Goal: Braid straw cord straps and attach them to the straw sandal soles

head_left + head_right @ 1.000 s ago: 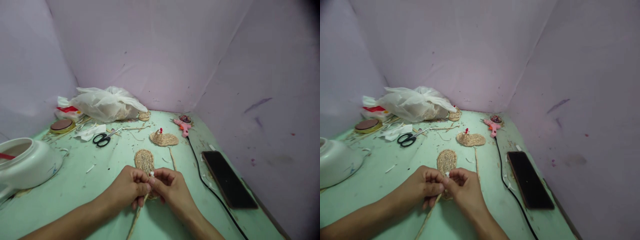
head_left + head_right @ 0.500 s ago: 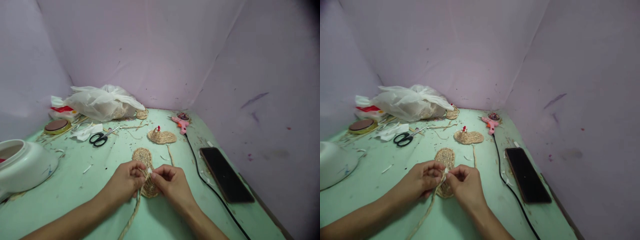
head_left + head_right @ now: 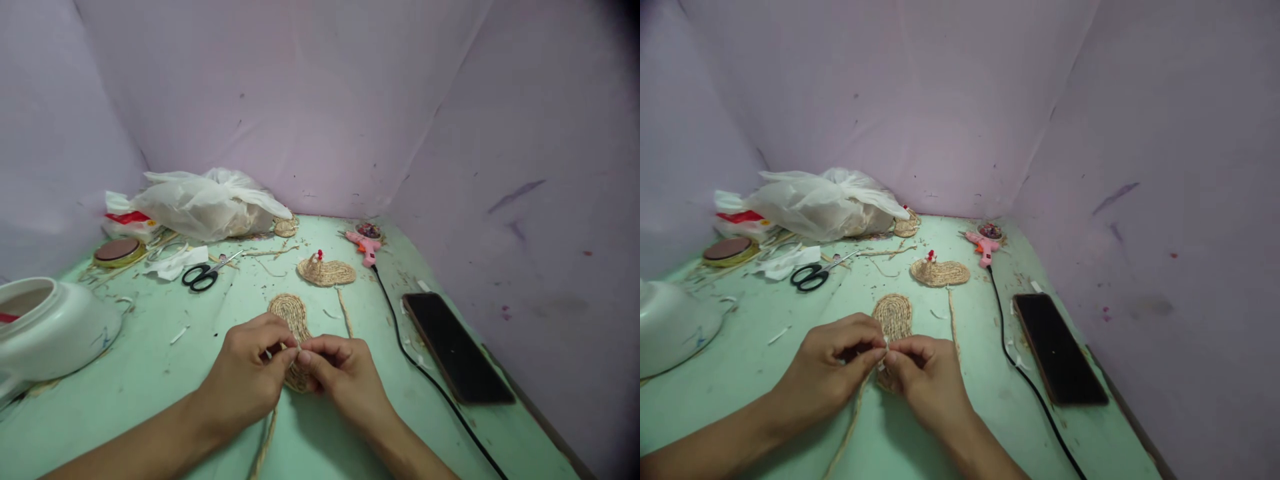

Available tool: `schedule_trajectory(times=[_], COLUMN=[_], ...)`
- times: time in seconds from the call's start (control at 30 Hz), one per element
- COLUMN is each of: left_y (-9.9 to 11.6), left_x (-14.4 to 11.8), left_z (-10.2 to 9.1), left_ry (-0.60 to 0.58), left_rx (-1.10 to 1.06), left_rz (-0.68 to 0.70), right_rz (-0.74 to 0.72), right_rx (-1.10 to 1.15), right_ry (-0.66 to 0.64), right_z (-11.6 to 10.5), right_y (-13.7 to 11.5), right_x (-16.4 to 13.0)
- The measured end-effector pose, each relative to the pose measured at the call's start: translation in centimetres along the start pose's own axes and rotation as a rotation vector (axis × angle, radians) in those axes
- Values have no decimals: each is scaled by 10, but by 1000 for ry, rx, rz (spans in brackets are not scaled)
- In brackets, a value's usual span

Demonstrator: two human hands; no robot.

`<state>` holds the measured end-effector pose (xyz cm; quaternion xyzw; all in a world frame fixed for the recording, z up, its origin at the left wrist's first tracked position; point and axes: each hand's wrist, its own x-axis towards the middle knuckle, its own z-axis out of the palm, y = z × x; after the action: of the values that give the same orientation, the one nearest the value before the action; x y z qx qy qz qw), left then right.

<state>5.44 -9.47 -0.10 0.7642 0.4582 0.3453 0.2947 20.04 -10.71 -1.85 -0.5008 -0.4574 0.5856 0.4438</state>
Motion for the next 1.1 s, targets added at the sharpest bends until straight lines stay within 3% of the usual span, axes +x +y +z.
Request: schedule_trajectory(times=[0.3,0.47,0.7,0.9,1.1], left_y=[-3,-4,-2,-3,-2], left_x=[-4,-5,-5,-6,-3], left_z=[-2,0,0,3,3], left_ry=[-16,15,-1,-3,-27], left_rx=[70,141,153,151,110], left_rz=[174,112,191,183,118], right_rz=[-142,-216,-212,-326,-303], right_rx=[-123,-196,-235,-347,-334], right_ry=[-49,-71,-31,-60,-43], right_z=[-2,-1,-2,-1,-2], right_y=[1,-1,1,-1,1], right_x=[-5,-6,-5,-8,-6])
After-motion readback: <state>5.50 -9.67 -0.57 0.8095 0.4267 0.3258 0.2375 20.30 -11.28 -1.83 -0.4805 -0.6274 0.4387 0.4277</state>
